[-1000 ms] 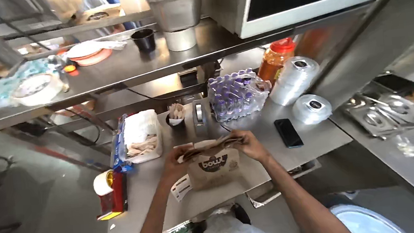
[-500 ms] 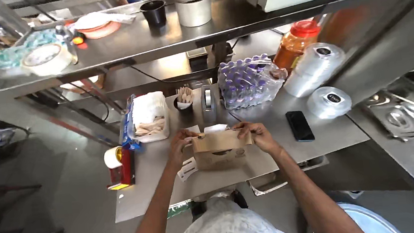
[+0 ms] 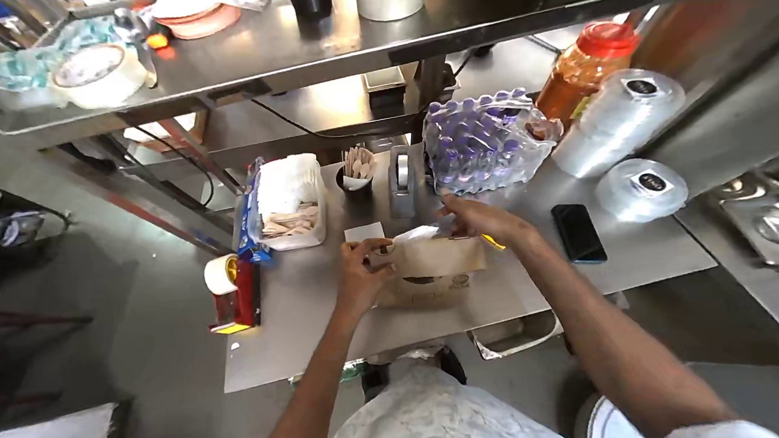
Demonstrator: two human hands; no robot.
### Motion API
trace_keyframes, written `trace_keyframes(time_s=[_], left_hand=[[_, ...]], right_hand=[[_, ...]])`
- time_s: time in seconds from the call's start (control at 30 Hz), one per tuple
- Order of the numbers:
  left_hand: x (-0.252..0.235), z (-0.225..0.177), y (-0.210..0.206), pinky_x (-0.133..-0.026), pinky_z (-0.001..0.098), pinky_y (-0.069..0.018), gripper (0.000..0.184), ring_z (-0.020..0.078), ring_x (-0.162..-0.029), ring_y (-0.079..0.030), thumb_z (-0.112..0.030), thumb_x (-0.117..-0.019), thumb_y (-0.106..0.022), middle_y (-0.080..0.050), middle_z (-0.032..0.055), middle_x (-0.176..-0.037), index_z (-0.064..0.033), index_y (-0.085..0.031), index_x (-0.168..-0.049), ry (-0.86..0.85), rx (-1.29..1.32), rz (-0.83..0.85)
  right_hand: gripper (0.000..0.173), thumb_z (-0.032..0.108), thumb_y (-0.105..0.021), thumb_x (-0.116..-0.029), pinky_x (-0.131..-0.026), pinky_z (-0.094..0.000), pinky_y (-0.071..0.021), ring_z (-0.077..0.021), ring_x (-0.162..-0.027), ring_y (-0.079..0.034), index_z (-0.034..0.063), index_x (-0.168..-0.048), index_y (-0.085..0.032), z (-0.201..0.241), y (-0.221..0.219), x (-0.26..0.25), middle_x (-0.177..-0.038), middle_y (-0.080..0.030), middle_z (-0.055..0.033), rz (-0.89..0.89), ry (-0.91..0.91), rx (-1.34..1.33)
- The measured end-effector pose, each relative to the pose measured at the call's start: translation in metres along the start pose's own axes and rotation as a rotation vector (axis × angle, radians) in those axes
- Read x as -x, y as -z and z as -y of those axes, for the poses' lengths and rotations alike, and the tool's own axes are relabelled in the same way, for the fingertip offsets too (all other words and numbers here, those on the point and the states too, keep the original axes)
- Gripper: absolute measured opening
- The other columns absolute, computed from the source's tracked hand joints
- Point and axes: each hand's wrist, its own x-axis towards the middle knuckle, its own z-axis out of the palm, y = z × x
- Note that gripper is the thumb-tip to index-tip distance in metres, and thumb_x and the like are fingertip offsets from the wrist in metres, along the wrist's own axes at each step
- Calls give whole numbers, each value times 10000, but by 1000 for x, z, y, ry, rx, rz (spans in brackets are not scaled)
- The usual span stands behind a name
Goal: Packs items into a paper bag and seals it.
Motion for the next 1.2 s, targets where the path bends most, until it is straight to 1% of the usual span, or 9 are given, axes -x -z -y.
trace_keyframes(time_s=[0.07, 0.17, 0.3, 0.37, 0.43, 0.6, 0.73, 0.9, 1.2], left_hand=[[5, -3, 0, -843, 457, -573, 473, 290, -1141, -574, -177, -795, -885, -472, 158, -1377, -262, -703, -1224, -4, 25, -14], [11, -10, 4, -886, 490, -575, 492, 316, -1244, -540, -199, -787, -896, -400, 170, -1481, -259, -699, -1234, -26, 24, 4], [1, -18, 14, -1019, 579, -487, 308, 353, -1391, -432, -371, -979, -681, -379, 139, -1567, -240, -703, -1257, 68, 139, 195], [-13, -27, 19, -991, 572, -495, 558, 309, -1253, -578, -577, -1048, -427, -618, 128, -1366, -128, -704, -1231, 144, 220, 245], [-29, -31, 20, -922, 575, -518, 726, 287, -1052, -672, -708, -998, -392, -728, 125, -1093, -81, -750, -1072, 169, 152, 264], [-11, -16, -1, -872, 511, -557, 321, 261, -998, -660, -373, -865, -820, -691, 115, -1062, -91, -755, -1005, 77, 78, 54], [33, 10, -27, -1004, 521, -510, 526, 294, -1303, -517, -313, -831, -854, -516, 123, -1437, -139, -632, -1275, -51, 118, -179], [29, 30, -30, -1022, 540, -503, 642, 318, -1276, -537, -88, -804, -842, -559, 111, -1392, -188, -572, -1377, -142, 13, -155], [22, 45, -17, -1050, 475, -507, 574, 230, -1303, -539, -30, -854, -785, -566, 38, -1420, -170, -575, -1369, -244, 149, -5]], right_hand=[[638, 644, -442, -1023, -695, -363, -515, -140, -719, -570, 76, -1223, -650, 19, -6, -15, -863, -620, -51, 135, -19, 86], [366, 283, -670, -1000, -568, -250, -434, -79, -612, -489, 108, -1318, -626, 35, -6, -6, -872, -629, -42, 196, 28, -66], [469, 52, -718, -890, -741, -341, -567, -164, -847, -659, 104, -1343, -609, 24, -18, 17, -1037, -697, -98, 56, 223, -192], [391, 50, -762, -874, -796, -405, -591, -203, -906, -688, 70, -1250, -658, 14, -36, 31, -1064, -717, -90, -93, 339, -36], [306, 96, -789, -876, -764, -436, -604, -201, -874, -695, 100, -1167, -693, 4, -61, 48, -1043, -719, -63, -295, 418, 124], [313, 255, -779, -879, -761, -411, -584, -186, -926, -643, 138, -1165, -725, -47, -111, 56, -1207, -639, -68, -641, 588, 236], [365, 364, -728, -915, -982, -442, -539, -198, -1207, -586, 172, -1225, -722, -89, -136, 63, -1334, -612, -38, -705, 678, 216], [298, 276, -736, -903, -1026, -448, -477, -241, -1253, -529, 216, -1195, -747, -108, -145, 65, -1333, -594, -50, -843, 682, 250], [289, 226, -741, -901, -992, -414, -497, -231, -1240, -535, 213, -1189, -762, -109, -142, 69, -1349, -590, -57, -812, 667, 259]])
